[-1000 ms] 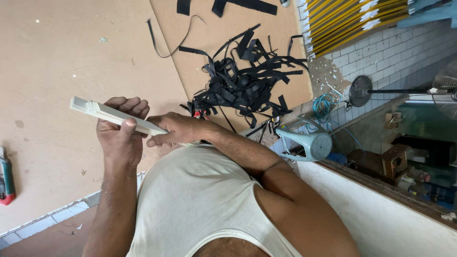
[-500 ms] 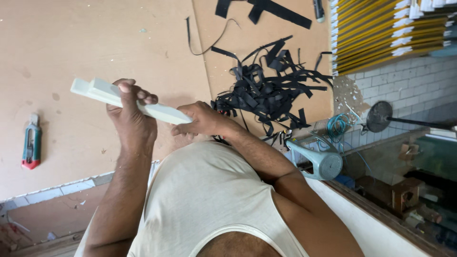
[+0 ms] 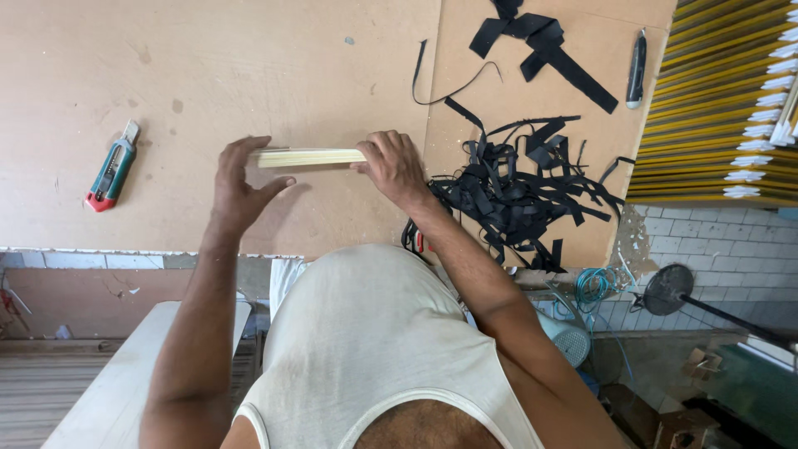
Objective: The person uses a utility knife to cut white plastic strips and black tape on a workbench. They then cut a rectangular piece of cardboard along marked lines and place the cut pieces into a frame.
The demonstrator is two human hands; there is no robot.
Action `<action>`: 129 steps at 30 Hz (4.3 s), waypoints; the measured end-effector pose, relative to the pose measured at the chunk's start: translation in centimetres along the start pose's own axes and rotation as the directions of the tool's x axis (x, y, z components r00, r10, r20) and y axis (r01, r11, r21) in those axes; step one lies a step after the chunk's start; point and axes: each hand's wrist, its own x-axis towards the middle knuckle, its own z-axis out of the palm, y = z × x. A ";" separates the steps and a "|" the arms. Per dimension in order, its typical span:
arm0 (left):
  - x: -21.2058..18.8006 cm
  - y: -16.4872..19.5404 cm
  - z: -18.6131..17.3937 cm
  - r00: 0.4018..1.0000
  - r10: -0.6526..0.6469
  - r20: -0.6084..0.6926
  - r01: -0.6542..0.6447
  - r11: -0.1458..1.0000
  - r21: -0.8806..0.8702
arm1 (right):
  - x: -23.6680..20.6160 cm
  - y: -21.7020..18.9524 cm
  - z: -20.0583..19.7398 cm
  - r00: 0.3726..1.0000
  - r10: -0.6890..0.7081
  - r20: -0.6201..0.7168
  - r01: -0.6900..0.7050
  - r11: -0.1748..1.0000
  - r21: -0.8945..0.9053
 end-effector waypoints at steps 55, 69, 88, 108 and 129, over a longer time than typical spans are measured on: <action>0.2 -8.4 7.2 0.909 -0.365 -0.203 0.238 0.852 -0.467 | -1.4 2.7 5.1 0.874 0.486 -0.006 -0.458 0.828 0.322; 1.4 -7.7 5.6 0.940 -0.264 -0.219 0.215 0.951 -0.221 | -0.3 2.2 4.1 0.944 0.330 -0.021 -0.328 0.942 0.068; 5.3 -10.9 -5.2 0.932 -0.194 -0.306 0.277 0.926 0.255 | 12.0 22.3 -4.5 0.454 0.847 0.278 -0.422 -0.070 0.904; 1.1 -4.9 -0.9 0.823 -0.557 0.114 0.499 0.611 -0.615 | 5.9 -4.3 1.8 0.700 0.433 0.568 -0.653 0.067 0.755; -12.1 -27.3 -29.8 0.856 -0.406 -0.319 0.412 0.910 -0.052 | -5.2 -17.7 7.7 0.455 0.889 -0.043 -0.803 0.431 0.412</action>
